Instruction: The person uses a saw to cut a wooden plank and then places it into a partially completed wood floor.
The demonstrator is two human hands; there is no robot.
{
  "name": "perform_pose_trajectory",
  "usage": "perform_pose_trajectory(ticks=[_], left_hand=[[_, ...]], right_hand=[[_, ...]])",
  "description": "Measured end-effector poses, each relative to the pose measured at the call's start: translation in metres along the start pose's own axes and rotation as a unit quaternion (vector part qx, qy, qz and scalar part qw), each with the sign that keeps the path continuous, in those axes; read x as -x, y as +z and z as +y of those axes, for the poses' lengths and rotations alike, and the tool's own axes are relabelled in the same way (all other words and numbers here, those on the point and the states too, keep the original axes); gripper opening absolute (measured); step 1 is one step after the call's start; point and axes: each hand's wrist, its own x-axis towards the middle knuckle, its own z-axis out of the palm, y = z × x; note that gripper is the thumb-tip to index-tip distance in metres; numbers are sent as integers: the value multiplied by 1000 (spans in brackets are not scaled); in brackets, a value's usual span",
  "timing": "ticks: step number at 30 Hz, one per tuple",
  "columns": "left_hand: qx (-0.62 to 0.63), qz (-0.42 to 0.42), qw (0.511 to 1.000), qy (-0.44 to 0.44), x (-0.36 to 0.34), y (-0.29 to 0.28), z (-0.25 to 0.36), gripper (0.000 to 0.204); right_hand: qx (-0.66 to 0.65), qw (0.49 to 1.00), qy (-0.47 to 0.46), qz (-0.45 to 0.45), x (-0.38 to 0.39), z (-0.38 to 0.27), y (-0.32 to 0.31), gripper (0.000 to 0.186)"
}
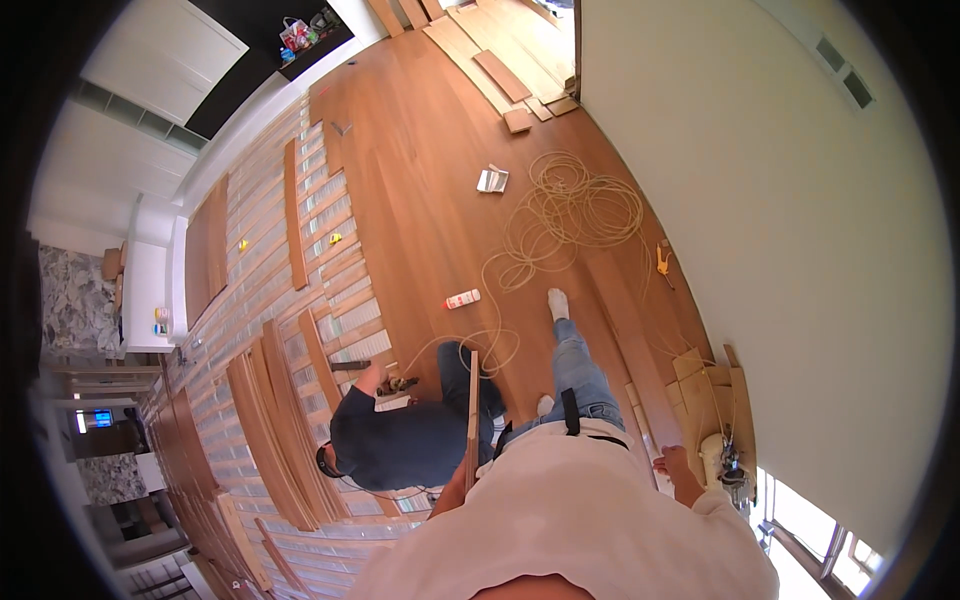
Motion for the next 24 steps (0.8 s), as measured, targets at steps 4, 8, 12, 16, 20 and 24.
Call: perform_pose_trajectory(ticks=[4, 8, 12, 16, 20, 24], left_hand=[[17, 15, 1000, 8, -16, 48, 101, 64], [40, 28, 999, 17, -17, 90, 198, 64], [64, 33, 997, 34, -13, 119, 295, 65], [75, 47, 995, 45, -13, 124, 391, 66], [68, 71, 994, 41, -25, 91, 499, 66], [25, 75, 997, 23, -60, 73, 627, 67]], right_hand=[[41, 999, 3, -24, -57, -129, 32, 33], [-11, 991, -127, -34, -96, -361, 74, 29], [-13, 952, -305, -38, -73, -631, 102, 21], [-121, 865, -485, -39, 87, -834, 153, 21], [-168, 671, -721, -45, 245, -975, 175, 20], [-125, 293, -948, -4, 351, -1091, 182, 39]])
